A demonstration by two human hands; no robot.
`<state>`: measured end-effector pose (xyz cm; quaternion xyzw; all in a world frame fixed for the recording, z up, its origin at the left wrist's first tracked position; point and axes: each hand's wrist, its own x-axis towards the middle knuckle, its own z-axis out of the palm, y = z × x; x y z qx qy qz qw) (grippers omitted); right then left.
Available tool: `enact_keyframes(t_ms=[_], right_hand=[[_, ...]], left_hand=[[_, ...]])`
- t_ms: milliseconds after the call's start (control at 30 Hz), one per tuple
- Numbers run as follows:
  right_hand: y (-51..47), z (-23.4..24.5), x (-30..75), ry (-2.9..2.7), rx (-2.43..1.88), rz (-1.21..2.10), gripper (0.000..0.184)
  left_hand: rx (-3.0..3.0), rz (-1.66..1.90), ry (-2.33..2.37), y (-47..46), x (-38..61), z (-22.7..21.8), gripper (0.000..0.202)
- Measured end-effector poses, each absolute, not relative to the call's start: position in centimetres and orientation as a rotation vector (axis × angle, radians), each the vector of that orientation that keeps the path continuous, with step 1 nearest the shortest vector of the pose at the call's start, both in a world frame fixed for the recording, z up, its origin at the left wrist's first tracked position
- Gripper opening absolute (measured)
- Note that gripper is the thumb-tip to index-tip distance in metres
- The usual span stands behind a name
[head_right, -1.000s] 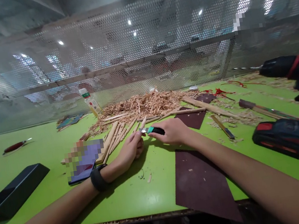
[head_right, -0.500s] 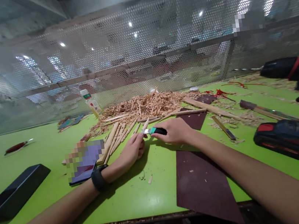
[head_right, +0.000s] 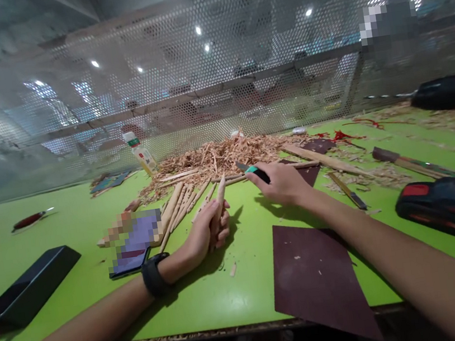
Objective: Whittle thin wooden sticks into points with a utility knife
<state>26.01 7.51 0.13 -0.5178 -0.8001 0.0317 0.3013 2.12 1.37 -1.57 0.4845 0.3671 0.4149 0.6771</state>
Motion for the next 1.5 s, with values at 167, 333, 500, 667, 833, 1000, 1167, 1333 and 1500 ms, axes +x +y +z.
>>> enact_keyframes(t_ms=[167, 333, 500, 667, 833, 1000, 1167, 1333, 1500], right_hand=[[6.5, 0.1, 25.0, -2.193, -1.216, 0.149, 0.053], [5.3, 0.3, 24.1, -2.309, -1.158, 0.283, 0.051], [4.6, 0.2, 23.3, -2.360, -1.105, 0.345, 0.048], [4.8, 0.0, 23.4, -2.405, -1.097, 0.273, 0.046], [5.2, -0.4, 23.4, -2.386, -1.254, 0.083, 0.050], [6.8, -0.5, 24.6, -2.300, -1.442, 0.060, 0.060], [8.2, -0.2, 26.4, -2.064, -1.673, 0.070, 0.072], [7.4, -0.2, 25.3, -2.045, -1.535, 0.191, 0.069], [6.1, 0.1, 24.5, -2.200, -1.235, 0.283, 0.061]], left_hand=[[1.122, 0.992, 0.826, 0.9, 2.2, -1.3, 0.035], [1.117, 1.004, 0.834, 0.9, 2.3, -1.3, 0.036], [1.133, 0.993, 0.845, 1.2, 2.3, -1.4, 0.030], [1.162, 0.986, 0.936, 0.8, 2.5, -1.0, 0.035], [1.145, 0.991, 1.040, 0.9, 2.8, -0.6, 0.032], [1.174, 0.996, 1.111, 0.7, 3.0, -0.9, 0.032], [1.213, 0.903, 0.999, 0.1, 3.0, -1.0, 0.032], [1.130, 0.950, 0.950, 0.7, 2.8, -1.0, 0.033], [1.104, 0.994, 0.980, 1.0, 2.7, -1.0, 0.032]])
